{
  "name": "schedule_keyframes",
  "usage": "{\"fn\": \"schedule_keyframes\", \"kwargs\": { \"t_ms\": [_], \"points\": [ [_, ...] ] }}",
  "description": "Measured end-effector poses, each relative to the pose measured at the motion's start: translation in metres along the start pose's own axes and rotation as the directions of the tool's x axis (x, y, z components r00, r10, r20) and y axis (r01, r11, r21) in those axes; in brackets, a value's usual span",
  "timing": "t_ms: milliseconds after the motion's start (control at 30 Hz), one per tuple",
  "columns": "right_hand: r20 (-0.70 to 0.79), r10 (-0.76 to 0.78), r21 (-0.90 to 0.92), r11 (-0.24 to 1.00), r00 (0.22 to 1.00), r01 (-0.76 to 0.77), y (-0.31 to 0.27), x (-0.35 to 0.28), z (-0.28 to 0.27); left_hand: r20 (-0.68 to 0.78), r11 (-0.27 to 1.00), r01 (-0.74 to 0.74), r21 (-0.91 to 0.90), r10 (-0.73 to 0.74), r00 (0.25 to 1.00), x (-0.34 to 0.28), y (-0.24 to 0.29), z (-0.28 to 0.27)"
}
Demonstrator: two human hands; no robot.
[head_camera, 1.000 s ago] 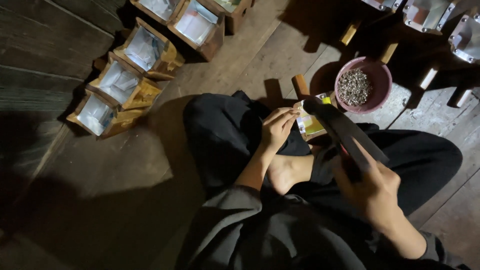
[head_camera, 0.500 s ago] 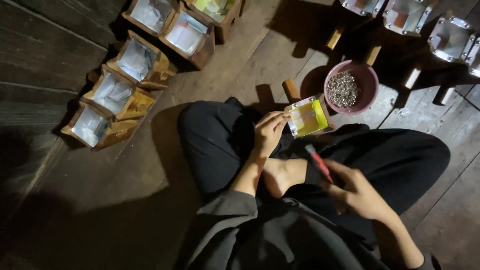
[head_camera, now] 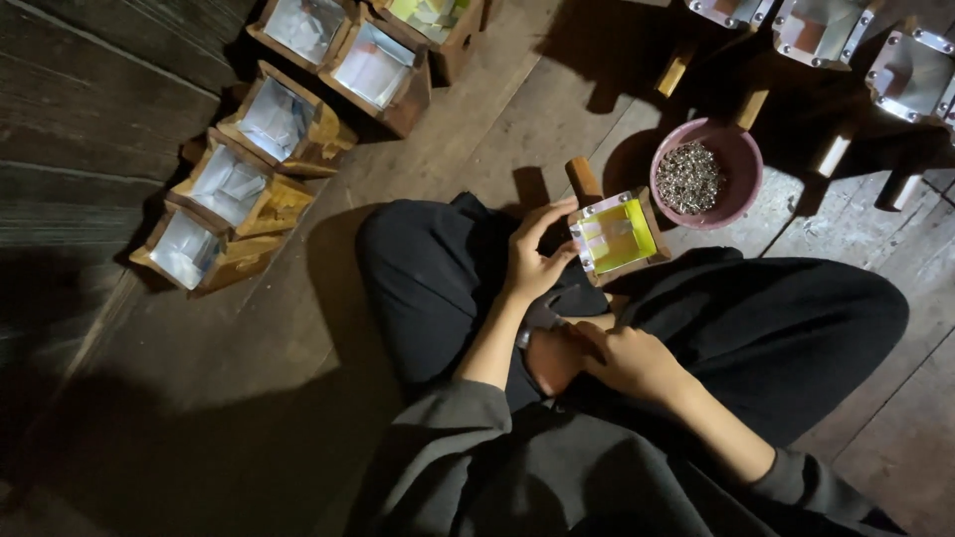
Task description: The person is assembling small wooden boxes by hammering components together while sitting on the floor.
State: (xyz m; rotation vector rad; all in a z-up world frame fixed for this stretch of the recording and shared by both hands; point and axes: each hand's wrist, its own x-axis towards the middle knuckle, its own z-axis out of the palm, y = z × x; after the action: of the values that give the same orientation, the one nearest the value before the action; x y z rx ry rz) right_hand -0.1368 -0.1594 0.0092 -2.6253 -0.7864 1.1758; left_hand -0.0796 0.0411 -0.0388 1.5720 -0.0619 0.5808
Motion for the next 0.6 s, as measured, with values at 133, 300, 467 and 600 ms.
{"fn": "schedule_keyframes", "kwargs": {
  "t_ms": [133,300,467,600],
  "points": [
    [-0.143,-0.028,-0.234,0.972,0.989,-0.006,-0.028,-0.029,-0.032,-0.006,1.000,-0.018,0.024,0.018,1.000,0.001,0.004,0.006],
    [0.008,0.220,-0.060,0.974,0.975,-0.219,-0.024,-0.040,-0.105,-0.010,0.992,-0.084,0.099,0.085,0.996,-0.001,-0.007,0.007],
    [-0.578,0.255,0.066,0.961,0.775,-0.267,0.171,0.033,-0.073,-0.033,0.995,-0.046,0.091,0.049,0.998,0.000,-0.001,0.010],
    [-0.624,0.346,0.193,0.937,0.701,-0.291,0.252,0.143,-0.051,-0.031,0.994,-0.024,0.110,0.028,0.999,0.000,-0.003,0.009]
  ]
}}
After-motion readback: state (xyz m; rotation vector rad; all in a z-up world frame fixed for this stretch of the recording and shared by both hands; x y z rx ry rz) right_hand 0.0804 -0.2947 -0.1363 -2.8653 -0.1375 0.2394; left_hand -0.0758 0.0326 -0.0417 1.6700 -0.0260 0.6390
